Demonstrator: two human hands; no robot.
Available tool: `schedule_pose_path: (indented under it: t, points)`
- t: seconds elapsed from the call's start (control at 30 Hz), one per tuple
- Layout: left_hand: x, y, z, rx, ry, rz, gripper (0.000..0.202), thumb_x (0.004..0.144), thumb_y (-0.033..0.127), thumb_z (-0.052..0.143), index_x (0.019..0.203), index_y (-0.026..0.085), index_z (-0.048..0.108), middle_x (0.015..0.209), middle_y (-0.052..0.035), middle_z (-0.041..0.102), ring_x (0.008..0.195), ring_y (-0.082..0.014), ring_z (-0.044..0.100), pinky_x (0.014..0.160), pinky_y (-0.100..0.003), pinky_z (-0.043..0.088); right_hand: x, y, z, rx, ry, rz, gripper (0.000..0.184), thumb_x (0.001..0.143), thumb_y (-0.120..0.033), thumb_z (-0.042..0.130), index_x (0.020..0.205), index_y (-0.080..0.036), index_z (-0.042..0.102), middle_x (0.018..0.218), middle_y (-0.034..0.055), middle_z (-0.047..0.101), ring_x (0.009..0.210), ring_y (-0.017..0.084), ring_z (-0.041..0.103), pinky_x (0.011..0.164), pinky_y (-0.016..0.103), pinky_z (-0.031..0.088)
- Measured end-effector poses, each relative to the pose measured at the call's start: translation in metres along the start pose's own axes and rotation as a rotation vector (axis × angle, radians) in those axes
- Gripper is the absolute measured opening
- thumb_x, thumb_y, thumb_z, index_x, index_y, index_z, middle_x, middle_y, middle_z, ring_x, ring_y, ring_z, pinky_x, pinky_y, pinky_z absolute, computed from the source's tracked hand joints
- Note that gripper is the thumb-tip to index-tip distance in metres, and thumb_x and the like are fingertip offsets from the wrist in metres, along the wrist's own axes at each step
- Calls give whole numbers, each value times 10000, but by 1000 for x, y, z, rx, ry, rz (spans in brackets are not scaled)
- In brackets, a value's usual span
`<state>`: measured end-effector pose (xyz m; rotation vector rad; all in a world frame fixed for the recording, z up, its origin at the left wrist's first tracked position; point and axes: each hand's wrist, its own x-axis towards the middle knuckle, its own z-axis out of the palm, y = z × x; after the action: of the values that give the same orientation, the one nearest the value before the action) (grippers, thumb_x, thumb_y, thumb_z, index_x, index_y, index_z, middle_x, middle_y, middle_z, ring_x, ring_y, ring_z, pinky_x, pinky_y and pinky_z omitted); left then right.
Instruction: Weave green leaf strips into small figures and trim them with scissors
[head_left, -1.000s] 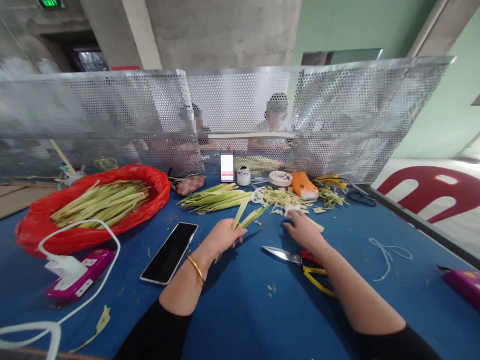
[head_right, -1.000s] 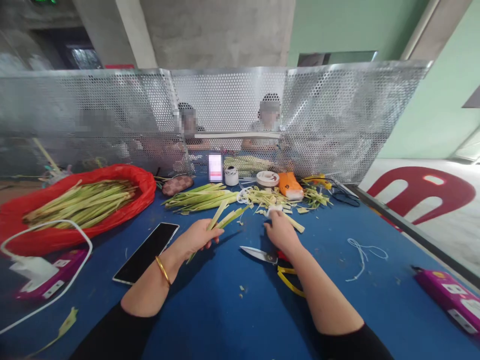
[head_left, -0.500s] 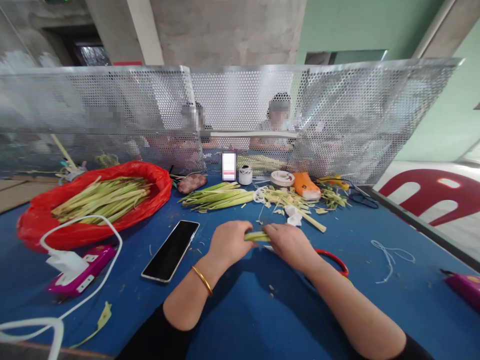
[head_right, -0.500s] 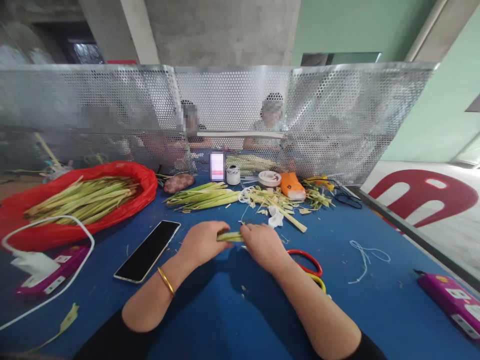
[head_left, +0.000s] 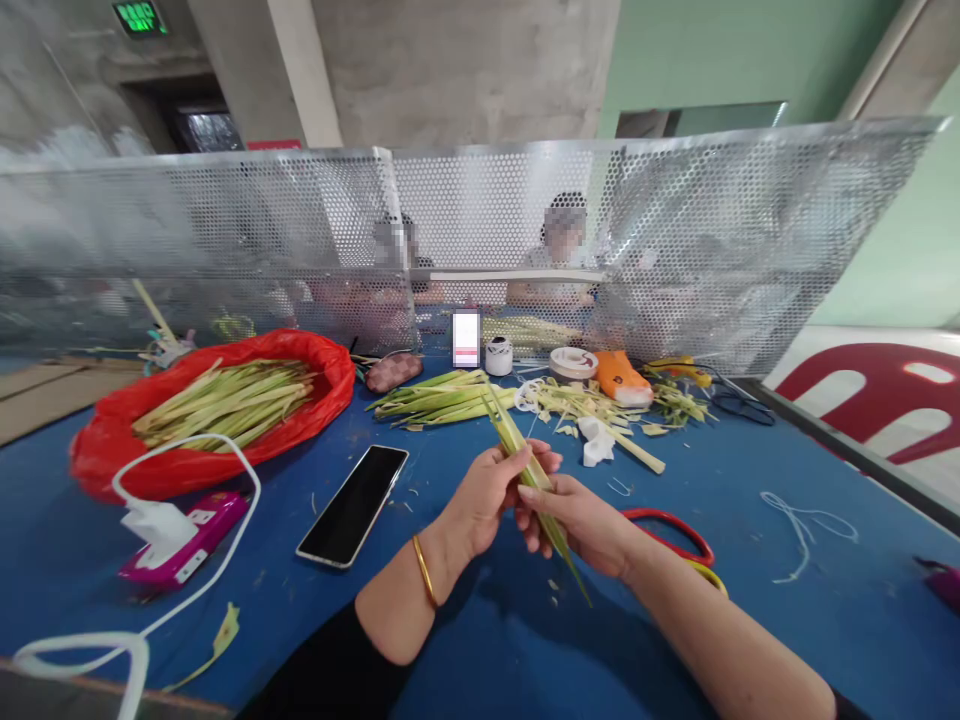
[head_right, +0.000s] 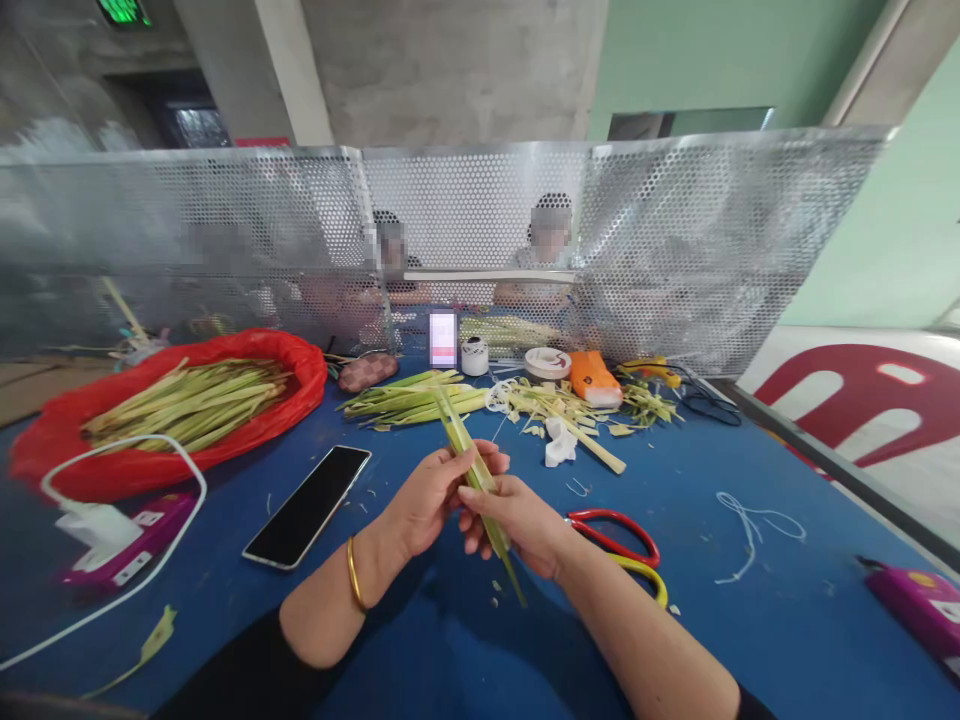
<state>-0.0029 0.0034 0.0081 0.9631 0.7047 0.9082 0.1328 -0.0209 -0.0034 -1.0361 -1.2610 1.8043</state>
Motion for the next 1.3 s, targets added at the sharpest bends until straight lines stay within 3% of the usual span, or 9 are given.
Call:
schedule_pose_path:
  t: [0.1, 0.2, 0.3, 0.43, 0.67, 0.83, 1.03, 1.17, 1.3]
  points:
    - [0, 6, -2, -83, 141, 145, 335, 740, 427, 719, 894, 142, 634, 888, -86, 708, 713, -164, 669, 562, -224, 499, -2, -1, -1, -83, 12, 63, 416, 680, -486, 753, 888, -160, 600, 822, 29, 670, 622, 145, 671, 427, 192, 466]
    - [4, 14, -9, -88, 312, 290, 339, 702, 414, 757, 854, 137, 635, 796, -56, 696, 764, -176, 674, 690, -261, 525, -2, -2, -8, -272, 87, 120, 406, 704, -394, 730, 1006, -164, 586, 809, 32, 710, 451, 103, 597, 358, 189, 402]
    - [9, 17, -17, 25, 451, 355, 342, 728, 451, 725, 825, 138, 626, 701, -24, 651, 639, -141, 635, 583, -231, 492, 0, -4, -15, -308, 193, 24, 372, 746, -416, 674, 1007, -156, 621, 674, 3, 690, 370, 67, 482, 347, 183, 343]
    - [13, 12, -21, 128, 498, 343, 367, 745, 505, 687, 769, 150, 597, 629, 19, 567, 497, -96, 545, 471, -211, 432, 2, -9, -20, -164, 414, -243, 355, 680, -487, 734, 776, -150, 673, 604, -2, 635, 452, 83, 501, 408, 200, 369]
    - [11, 9, -16, 64, 388, 202, 482, 686, 603, 698, 818, 154, 584, 624, 54, 500, 448, -56, 459, 419, -192, 355, -4, -20, -28, 136, 664, -494, 357, 594, -462, 835, 747, -169, 701, 620, 9, 637, 539, 110, 549, 502, 228, 453]
    - [14, 10, -22, -14, 341, 133, 471, 681, 578, 721, 764, 149, 546, 626, 55, 491, 402, -17, 380, 387, -168, 256, -17, -39, -44, 346, 620, -632, 232, 626, -358, 825, 730, -200, 691, 619, -23, 566, 531, 83, 494, 481, 209, 430]
    - [13, 11, -25, 38, 274, 45, 301, 760, 412, 710, 781, 141, 581, 567, 73, 477, 371, -13, 376, 370, -151, 267, -34, -58, -59, 354, 398, -497, 167, 639, -337, 767, 672, -217, 655, 520, -57, 429, 401, 56, 311, 356, 210, 303]
    - [5, 8, -11, 104, 105, -81, 252, 774, 361, 704, 765, 124, 621, 701, -62, 679, 533, -131, 638, 487, -221, 471, -28, -49, -47, 153, 344, -333, 245, 626, -370, 807, 695, -170, 683, 528, -26, 542, 417, 71, 453, 391, 209, 376]
    - [-2, -2, -1, 107, -134, -245, 309, 785, 423, 693, 879, 131, 657, 839, -112, 735, 694, -195, 710, 625, -281, 538, -13, -33, -33, 37, 368, -358, 299, 653, -419, 806, 717, -157, 678, 601, 8, 646, 493, 106, 563, 478, 227, 459]
